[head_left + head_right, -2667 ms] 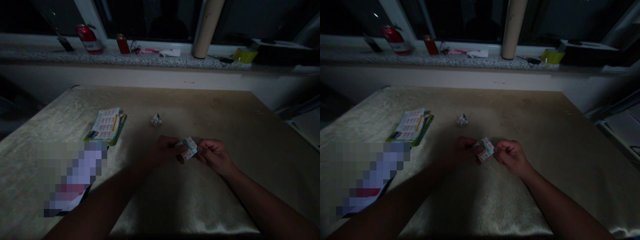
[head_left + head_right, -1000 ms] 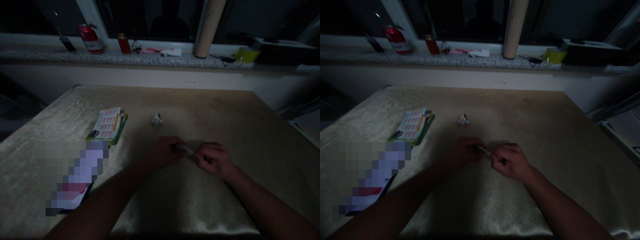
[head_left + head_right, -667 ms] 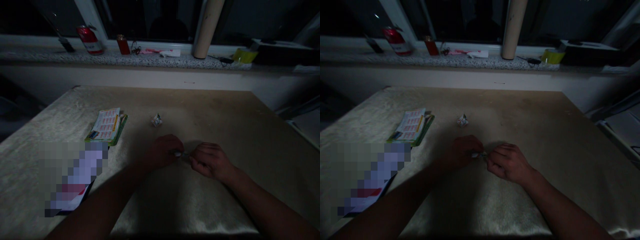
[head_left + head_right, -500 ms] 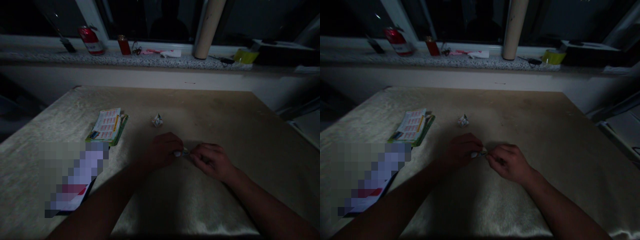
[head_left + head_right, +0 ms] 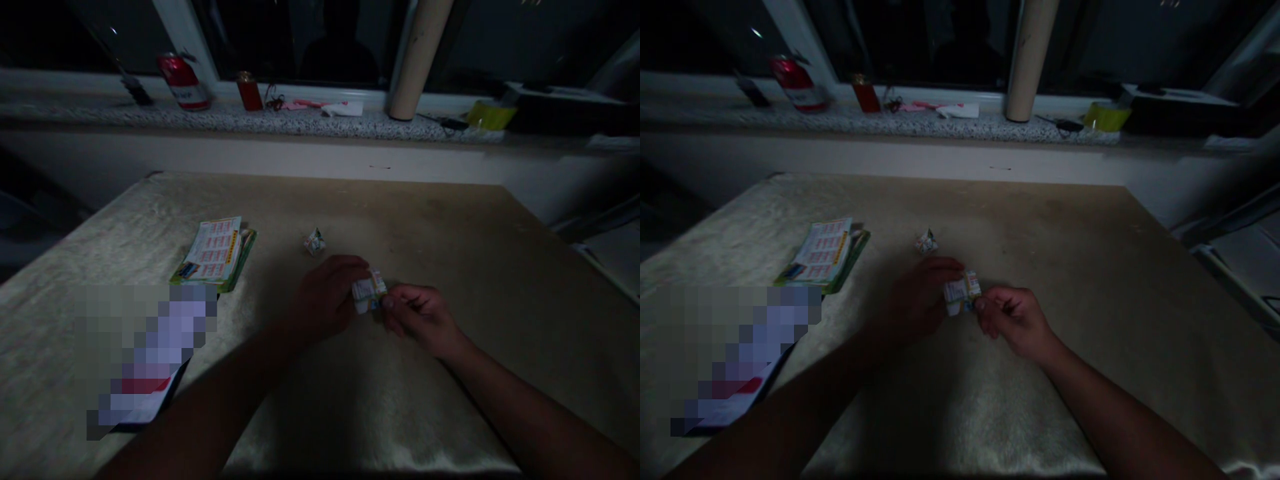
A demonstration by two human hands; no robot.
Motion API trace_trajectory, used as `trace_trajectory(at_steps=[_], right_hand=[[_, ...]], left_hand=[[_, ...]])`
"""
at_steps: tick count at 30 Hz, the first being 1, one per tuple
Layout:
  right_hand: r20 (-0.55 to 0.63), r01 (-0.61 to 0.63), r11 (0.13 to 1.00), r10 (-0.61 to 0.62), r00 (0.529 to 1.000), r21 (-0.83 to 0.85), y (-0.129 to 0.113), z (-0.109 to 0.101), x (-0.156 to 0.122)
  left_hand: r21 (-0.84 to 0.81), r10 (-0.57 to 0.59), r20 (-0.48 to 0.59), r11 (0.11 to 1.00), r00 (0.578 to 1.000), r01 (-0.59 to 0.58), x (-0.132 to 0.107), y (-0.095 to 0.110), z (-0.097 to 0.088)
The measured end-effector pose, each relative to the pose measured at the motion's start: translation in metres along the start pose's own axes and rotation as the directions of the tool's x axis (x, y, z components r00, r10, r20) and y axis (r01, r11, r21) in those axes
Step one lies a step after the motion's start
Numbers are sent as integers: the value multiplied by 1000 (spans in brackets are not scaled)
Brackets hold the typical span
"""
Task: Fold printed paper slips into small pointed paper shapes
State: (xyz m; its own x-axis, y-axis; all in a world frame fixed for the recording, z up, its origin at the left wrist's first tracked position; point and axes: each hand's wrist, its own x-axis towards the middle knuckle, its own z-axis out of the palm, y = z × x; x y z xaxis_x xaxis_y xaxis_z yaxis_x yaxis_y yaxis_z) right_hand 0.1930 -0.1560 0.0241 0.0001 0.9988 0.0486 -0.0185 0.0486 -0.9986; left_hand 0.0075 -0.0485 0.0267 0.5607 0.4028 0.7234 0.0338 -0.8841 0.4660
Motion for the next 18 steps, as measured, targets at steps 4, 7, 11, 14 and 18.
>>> trace_trajectory(at_steps=[4,7,11,14,18], right_hand=[[-38,79,969,-91,995,-235,-7,-6,-1],[27,178,892,-184,983,-415,-7,-10,-1],[102,239,821,-218,971,-519,-4,-11,-2],[127,239,813,-202,971,-531,-2,-12,-2],[133,214,843,-170,976,-493,-3,-14,-1]], left_hand=[[-470,-470,130,746,873,472,-1,-8,0],[-599,-565,365,466,740,651,1,-10,1],[-451,-587,506,446,632,774,2,-3,3],[-375,-609,525,462,595,804,2,2,3],[-373,-597,569,427,566,824,6,4,-2]])
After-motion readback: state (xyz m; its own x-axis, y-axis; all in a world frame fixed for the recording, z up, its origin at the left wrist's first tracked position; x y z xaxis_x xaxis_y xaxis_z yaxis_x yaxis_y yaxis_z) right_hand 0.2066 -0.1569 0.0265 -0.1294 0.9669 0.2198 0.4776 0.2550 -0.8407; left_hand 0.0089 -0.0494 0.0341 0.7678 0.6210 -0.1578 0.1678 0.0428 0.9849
